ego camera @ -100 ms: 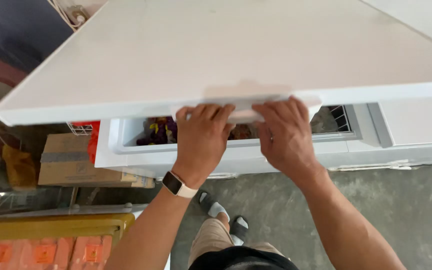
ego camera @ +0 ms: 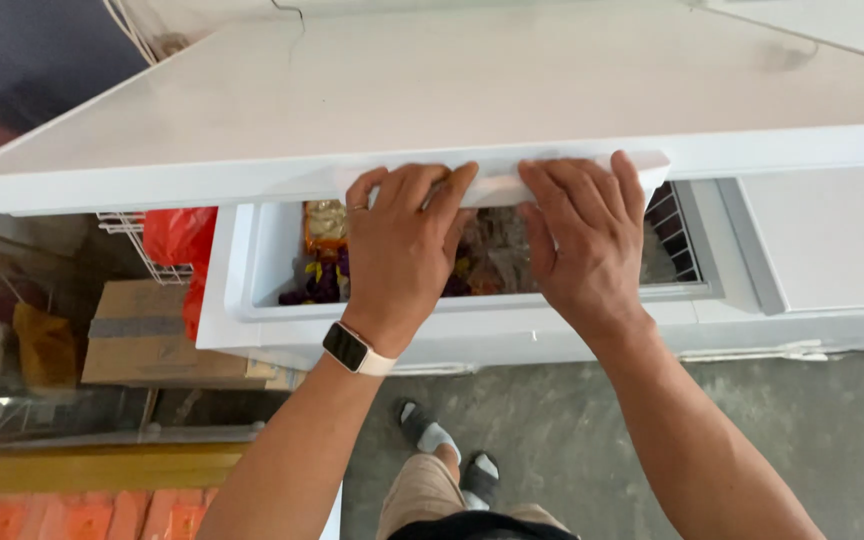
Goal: Transferring bags of frozen food from one chest freezer to another.
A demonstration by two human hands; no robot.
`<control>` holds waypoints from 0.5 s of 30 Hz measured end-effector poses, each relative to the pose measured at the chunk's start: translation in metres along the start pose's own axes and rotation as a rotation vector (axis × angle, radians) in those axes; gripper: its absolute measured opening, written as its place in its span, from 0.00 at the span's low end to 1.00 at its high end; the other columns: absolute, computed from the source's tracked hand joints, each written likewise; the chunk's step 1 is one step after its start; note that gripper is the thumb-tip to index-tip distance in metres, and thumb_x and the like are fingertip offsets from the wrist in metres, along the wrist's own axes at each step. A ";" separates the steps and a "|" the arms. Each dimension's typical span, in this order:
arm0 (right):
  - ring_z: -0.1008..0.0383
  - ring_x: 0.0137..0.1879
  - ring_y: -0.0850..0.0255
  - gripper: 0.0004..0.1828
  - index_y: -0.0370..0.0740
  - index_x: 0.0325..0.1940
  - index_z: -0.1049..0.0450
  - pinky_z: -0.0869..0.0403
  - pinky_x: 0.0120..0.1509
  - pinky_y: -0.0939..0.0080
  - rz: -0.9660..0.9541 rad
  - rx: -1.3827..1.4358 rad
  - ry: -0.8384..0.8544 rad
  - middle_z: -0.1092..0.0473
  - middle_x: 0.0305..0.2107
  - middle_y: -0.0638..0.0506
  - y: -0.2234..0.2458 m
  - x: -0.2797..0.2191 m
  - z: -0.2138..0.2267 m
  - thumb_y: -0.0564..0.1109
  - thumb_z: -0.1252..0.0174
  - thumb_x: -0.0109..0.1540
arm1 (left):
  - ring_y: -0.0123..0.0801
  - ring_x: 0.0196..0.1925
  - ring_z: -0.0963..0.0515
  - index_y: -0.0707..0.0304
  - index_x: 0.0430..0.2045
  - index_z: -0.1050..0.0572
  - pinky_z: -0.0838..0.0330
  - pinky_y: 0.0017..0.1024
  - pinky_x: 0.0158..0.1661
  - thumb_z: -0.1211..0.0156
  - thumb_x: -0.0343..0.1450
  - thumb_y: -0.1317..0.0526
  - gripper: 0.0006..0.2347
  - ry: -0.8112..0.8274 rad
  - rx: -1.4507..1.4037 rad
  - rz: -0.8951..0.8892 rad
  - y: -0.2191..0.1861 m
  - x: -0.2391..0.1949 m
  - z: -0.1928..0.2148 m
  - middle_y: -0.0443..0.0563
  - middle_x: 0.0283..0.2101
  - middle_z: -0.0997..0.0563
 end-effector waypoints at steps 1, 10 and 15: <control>0.31 0.68 0.51 0.17 0.39 0.64 0.24 0.44 0.81 0.38 0.009 -0.007 -0.018 0.27 0.58 0.48 -0.002 0.011 -0.003 0.41 0.40 0.71 | 0.36 0.56 0.24 0.55 0.57 0.22 0.39 0.46 0.62 0.33 0.74 0.61 0.16 -0.018 0.005 -0.011 0.001 0.013 0.001 0.44 0.49 0.23; 0.59 0.82 0.34 0.31 0.34 0.79 0.47 0.54 0.85 0.30 -0.080 -0.021 -0.335 0.56 0.75 0.31 0.003 0.058 -0.018 0.48 0.48 0.75 | 0.39 0.50 0.29 0.44 0.54 0.21 0.41 0.45 0.51 0.29 0.72 0.53 0.16 -0.414 0.125 0.051 0.026 0.088 0.021 0.44 0.42 0.30; 0.49 0.83 0.43 0.28 0.45 0.73 0.33 0.56 0.86 0.29 -0.065 -0.130 -0.018 0.46 0.74 0.41 -0.032 0.077 -0.058 0.37 0.50 0.68 | 0.34 0.43 0.26 0.56 0.36 0.21 0.35 0.41 0.51 0.31 0.76 0.47 0.13 -0.270 0.057 0.247 0.047 0.116 0.003 0.39 0.31 0.25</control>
Point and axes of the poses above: each hand's wrist, its own x-axis towards the middle knuckle, its own z-axis out of the back of the hand, y = z × x, the point moved 7 cm from there along x, towards the middle knuckle
